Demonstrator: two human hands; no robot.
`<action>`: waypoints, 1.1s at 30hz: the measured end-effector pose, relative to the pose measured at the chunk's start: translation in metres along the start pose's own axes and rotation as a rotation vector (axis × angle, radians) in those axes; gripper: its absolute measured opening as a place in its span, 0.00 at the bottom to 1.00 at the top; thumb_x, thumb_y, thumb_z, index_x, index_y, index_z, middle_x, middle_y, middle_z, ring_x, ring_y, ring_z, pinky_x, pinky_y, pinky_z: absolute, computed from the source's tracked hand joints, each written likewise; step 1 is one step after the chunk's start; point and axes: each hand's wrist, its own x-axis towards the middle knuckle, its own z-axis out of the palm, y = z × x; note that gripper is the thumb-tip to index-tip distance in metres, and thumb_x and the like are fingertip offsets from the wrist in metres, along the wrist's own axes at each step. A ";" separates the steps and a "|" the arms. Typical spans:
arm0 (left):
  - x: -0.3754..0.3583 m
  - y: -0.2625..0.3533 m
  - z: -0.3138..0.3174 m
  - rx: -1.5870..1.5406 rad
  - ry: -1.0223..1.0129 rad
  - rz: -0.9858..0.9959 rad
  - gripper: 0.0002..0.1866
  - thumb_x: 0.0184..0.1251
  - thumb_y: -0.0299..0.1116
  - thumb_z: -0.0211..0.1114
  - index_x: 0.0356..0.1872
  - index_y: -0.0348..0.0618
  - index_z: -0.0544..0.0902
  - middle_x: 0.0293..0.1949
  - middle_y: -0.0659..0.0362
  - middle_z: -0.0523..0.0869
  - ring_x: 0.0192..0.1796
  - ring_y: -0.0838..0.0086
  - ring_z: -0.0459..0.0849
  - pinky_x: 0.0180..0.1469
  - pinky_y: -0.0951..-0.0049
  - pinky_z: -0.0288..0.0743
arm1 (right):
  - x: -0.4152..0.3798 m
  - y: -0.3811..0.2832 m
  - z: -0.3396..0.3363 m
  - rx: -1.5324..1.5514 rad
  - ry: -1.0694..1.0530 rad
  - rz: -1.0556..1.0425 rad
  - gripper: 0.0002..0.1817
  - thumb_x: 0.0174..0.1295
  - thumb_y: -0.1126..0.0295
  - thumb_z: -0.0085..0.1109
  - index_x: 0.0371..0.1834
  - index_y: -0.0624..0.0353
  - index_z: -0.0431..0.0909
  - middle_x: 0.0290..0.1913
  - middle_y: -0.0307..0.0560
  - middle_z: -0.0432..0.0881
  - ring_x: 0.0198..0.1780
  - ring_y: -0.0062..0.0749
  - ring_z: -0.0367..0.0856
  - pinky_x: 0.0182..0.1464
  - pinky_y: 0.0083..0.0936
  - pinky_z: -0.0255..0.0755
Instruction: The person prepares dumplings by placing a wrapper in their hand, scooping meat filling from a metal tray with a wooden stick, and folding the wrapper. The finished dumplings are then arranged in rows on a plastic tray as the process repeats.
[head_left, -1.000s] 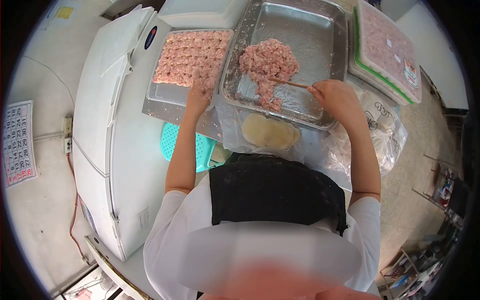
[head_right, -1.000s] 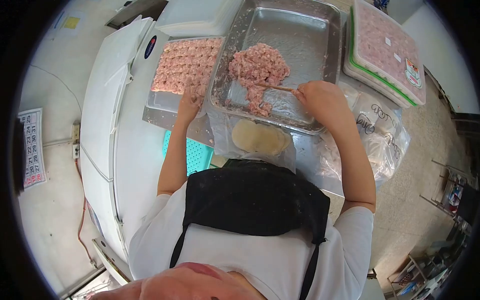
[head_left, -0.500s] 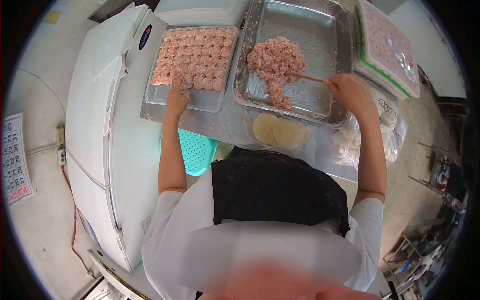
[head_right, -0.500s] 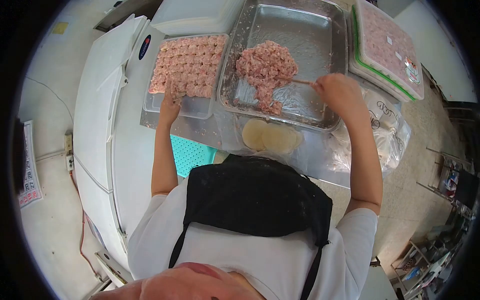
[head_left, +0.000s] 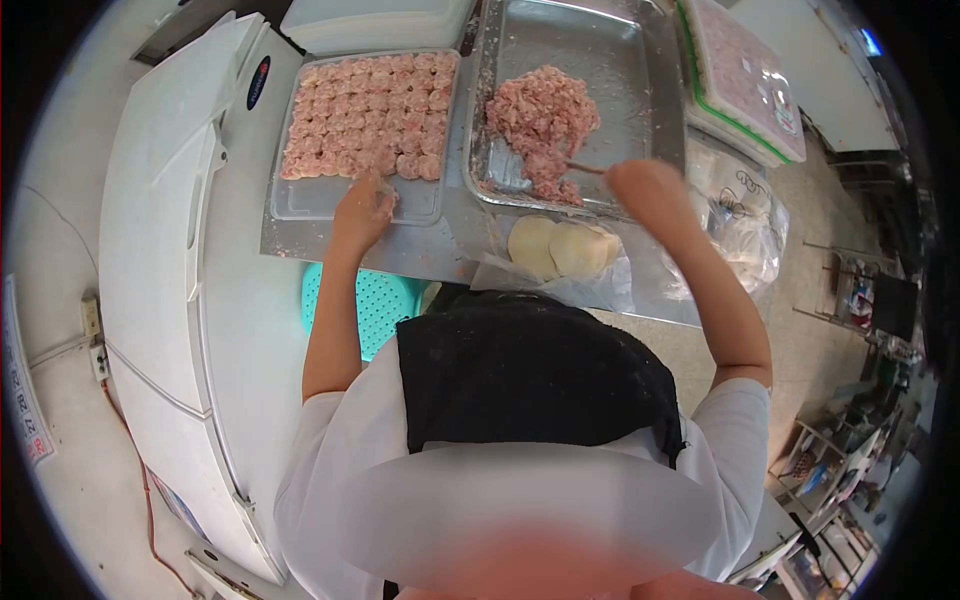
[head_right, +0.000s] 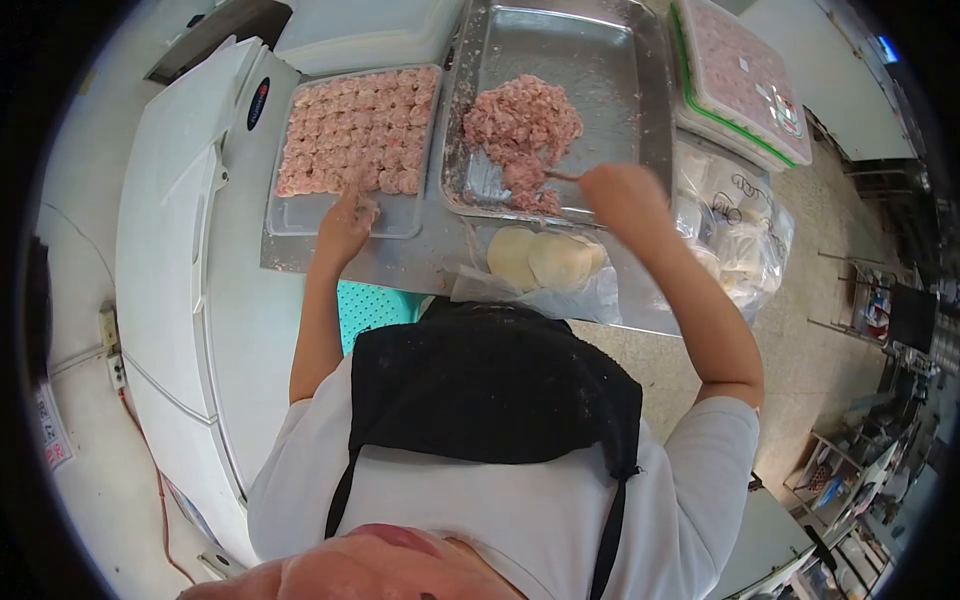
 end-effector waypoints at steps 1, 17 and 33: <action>-0.005 0.011 0.000 0.040 0.000 0.009 0.20 0.60 0.34 0.63 0.53 0.41 0.74 0.44 0.48 0.83 0.48 0.53 0.81 0.49 0.59 0.73 | -0.001 -0.008 0.002 0.075 -0.071 -0.002 0.16 0.61 0.59 0.56 0.22 0.58 0.81 0.24 0.54 0.81 0.30 0.47 0.82 0.32 0.41 0.74; -0.045 0.133 0.132 -0.156 -0.050 0.680 0.16 0.50 0.29 0.71 0.43 0.47 0.83 0.43 0.56 0.80 0.53 0.54 0.76 0.56 0.60 0.70 | 0.026 0.025 -0.016 0.058 0.021 -0.033 0.11 0.58 0.67 0.54 0.23 0.57 0.82 0.27 0.55 0.83 0.32 0.46 0.84 0.33 0.41 0.77; -0.022 0.148 0.113 -0.299 -0.169 0.644 0.10 0.64 0.35 0.62 0.37 0.37 0.80 0.32 0.49 0.82 0.36 0.52 0.81 0.39 0.59 0.74 | 0.004 0.010 0.024 0.341 -0.206 -0.077 0.16 0.64 0.56 0.50 0.32 0.54 0.83 0.33 0.54 0.83 0.38 0.52 0.81 0.41 0.45 0.74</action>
